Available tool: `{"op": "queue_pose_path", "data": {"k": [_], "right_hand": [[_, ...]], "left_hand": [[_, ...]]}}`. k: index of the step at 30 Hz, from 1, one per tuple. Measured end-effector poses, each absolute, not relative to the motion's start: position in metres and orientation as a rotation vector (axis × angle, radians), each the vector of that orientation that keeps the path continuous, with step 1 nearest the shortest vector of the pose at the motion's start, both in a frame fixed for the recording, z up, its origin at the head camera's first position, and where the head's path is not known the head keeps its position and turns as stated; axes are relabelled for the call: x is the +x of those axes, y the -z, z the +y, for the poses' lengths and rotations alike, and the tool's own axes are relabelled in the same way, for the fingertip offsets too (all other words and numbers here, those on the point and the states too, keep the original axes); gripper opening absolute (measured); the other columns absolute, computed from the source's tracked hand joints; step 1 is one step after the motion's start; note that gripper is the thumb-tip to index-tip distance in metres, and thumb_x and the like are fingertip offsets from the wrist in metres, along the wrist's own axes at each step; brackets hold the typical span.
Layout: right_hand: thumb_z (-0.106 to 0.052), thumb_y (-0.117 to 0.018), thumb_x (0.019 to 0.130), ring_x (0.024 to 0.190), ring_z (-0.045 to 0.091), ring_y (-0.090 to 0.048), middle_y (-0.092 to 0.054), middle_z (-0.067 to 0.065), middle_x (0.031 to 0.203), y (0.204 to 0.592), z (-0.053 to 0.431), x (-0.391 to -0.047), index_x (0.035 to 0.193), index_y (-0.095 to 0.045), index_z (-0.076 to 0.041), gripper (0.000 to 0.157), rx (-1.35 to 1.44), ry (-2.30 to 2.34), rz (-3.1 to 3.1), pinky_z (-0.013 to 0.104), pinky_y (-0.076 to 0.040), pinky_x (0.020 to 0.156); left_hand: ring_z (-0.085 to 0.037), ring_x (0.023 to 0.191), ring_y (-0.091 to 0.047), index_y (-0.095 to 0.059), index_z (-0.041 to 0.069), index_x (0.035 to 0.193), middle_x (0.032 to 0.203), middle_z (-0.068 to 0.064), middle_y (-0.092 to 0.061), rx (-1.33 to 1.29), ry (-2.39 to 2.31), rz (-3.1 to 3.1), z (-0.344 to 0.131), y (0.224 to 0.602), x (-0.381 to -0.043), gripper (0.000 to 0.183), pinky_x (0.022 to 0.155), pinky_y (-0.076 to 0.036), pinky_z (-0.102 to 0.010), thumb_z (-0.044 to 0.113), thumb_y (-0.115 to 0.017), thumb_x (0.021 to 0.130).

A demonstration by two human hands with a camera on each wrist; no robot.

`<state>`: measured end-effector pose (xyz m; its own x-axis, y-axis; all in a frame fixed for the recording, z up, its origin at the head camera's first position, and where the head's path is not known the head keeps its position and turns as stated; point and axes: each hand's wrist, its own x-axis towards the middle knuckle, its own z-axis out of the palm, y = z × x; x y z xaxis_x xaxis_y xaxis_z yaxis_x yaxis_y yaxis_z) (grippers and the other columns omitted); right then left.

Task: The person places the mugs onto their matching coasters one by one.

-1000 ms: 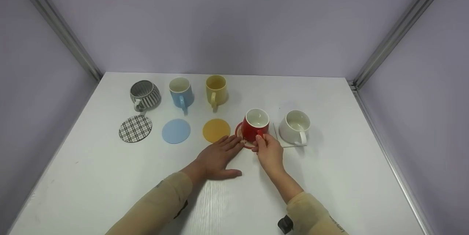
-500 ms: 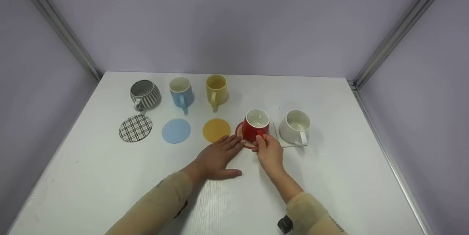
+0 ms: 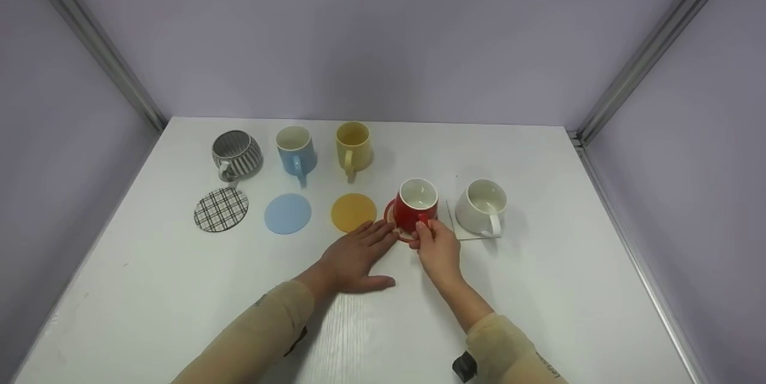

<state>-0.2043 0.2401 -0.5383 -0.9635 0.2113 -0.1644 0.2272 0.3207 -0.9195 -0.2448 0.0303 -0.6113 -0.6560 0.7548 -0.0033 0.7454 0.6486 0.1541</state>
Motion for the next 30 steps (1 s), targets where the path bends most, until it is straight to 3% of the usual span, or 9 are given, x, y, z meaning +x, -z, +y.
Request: {"op": "queue_pose_path", "data": {"k": [30], "right_hand": [[-0.018,-0.056,0.112,0.080,0.014,-0.068,-0.072,0.016,0.097,0.5456,0.2346,-0.2010,0.114,-0.066,0.006,0.026,0.408,1.774,2.570,0.018,-0.058,0.070]], "left_hand": [[-0.015,0.163,-0.006,-0.017,0.024,0.172,0.176,0.006,-0.007,1.267,-0.175,2.806,0.0320,0.6115,-0.2443,0.098,0.131,-0.004,-0.036,0.086,-0.024,0.095]]}}
